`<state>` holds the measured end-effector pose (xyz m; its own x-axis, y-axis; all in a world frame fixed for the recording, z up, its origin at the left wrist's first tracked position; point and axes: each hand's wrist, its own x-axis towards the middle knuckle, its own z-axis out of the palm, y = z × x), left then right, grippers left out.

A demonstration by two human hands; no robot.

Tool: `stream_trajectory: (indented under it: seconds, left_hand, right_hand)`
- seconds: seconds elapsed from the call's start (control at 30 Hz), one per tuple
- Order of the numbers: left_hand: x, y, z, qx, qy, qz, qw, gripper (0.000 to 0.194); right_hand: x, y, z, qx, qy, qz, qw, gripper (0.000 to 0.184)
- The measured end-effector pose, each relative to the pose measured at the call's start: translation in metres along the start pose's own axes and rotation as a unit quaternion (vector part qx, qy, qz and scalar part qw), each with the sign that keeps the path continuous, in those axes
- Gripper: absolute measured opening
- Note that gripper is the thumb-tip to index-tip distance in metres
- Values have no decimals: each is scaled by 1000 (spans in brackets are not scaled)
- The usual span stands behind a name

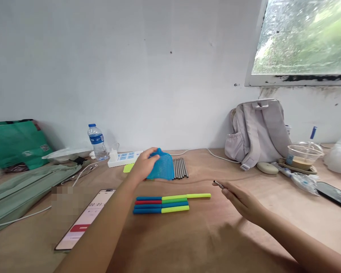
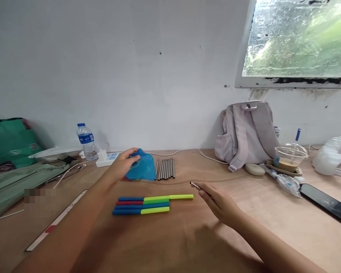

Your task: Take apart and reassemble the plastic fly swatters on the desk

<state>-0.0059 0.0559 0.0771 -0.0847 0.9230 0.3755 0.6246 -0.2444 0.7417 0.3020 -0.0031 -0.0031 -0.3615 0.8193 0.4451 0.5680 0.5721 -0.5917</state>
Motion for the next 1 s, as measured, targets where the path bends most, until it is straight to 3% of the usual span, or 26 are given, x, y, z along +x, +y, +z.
stream_trajectory:
  seconds: [0.1, 0.2, 0.33, 0.53, 0.7, 1.0]
  left_hand:
    - [-21, 25, 14, -12, -120, -11, 993, 32]
    - [-44, 43, 27, 29, -183, 66, 980, 32]
    - [-65, 56, 39, 132, -261, 171, 941, 23]
    - [-76, 56, 48, 237, -247, 274, 899, 9]
    - [-76, 53, 52, 286, -241, 311, 874, 13]
    - [-77, 53, 52, 311, -227, 358, 851, 16]
  right_hand:
    - [-1, -1, 5, -31, 18, -17, 999, 34]
    - [-3, -2, 8, -51, 27, -11, 998, 33]
    - [-6, -6, 10, -73, 40, -38, 996, 31]
    - [-6, -18, 12, -94, -8, -94, 991, 27]
    - [-6, -25, 17, -69, -46, -77, 994, 27]
    - [-6, -30, 19, -75, -53, -75, 993, 28]
